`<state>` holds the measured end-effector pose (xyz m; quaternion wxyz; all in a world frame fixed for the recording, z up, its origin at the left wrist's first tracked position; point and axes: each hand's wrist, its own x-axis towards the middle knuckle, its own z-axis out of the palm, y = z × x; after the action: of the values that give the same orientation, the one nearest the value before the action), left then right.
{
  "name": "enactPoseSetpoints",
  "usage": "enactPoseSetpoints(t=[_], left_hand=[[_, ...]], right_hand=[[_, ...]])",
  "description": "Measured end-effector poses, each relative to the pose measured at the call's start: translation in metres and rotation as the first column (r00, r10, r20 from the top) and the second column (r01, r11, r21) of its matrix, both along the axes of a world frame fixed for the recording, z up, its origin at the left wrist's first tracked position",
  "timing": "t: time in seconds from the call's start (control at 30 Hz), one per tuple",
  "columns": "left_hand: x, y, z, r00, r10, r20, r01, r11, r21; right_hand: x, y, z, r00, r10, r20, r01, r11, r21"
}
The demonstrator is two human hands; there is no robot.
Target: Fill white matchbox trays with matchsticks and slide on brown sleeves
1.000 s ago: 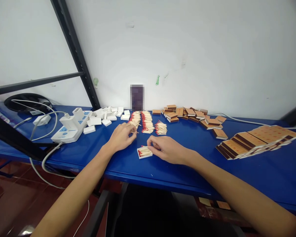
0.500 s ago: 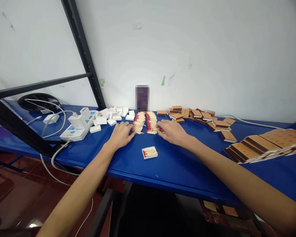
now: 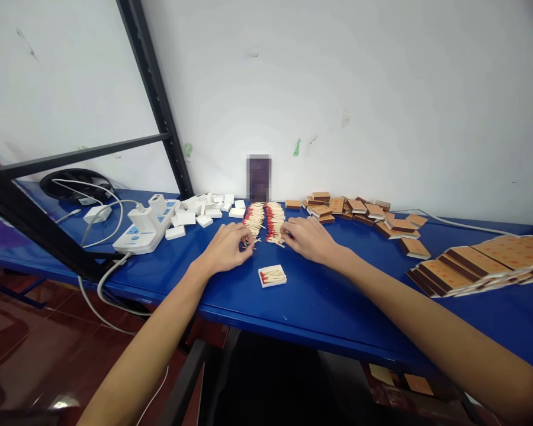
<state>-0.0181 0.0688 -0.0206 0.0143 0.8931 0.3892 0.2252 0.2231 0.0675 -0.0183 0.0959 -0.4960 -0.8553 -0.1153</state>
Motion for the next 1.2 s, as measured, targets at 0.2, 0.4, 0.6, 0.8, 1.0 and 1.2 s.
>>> enactPoseSetpoints(t=[0.2, 0.4, 0.6, 0.8, 1.0, 1.2], left_hand=[[0.01, -0.029, 0.01, 0.949, -0.264, 0.17, 0.298, 0.927, -0.227], [0.01, -0.042, 0.009, 0.966, -0.225, 0.127, 0.251, 0.934, -0.253], [-0.012, -0.023, 0.0, 0.999, 0.012, 0.035, -0.007, 0.99, -0.14], [-0.024, -0.006, -0.008, 0.991, 0.057, -0.12, -0.065, 0.996, -0.061], [-0.016, -0.006, -0.012, 0.983, 0.073, -0.17, -0.076, 0.997, -0.008], [-0.013, -0.005, -0.012, 0.98, 0.022, -0.196, -0.024, 1.0, -0.011]], right_hand=[[0.001, -0.004, 0.002, 1.0, 0.013, -0.025, -0.014, 1.0, -0.017], [0.003, -0.012, -0.001, 0.99, 0.114, -0.085, -0.121, 0.989, -0.083], [-0.008, -0.016, -0.003, 0.98, 0.152, -0.126, -0.168, 0.976, -0.135], [-0.019, -0.015, -0.002, 0.986, 0.1, -0.134, -0.124, 0.974, -0.189], [-0.012, -0.031, 0.011, 0.97, 0.102, -0.222, -0.152, 0.964, -0.219], [-0.009, -0.063, 0.018, 0.937, 0.189, -0.294, -0.287, 0.895, -0.341]])
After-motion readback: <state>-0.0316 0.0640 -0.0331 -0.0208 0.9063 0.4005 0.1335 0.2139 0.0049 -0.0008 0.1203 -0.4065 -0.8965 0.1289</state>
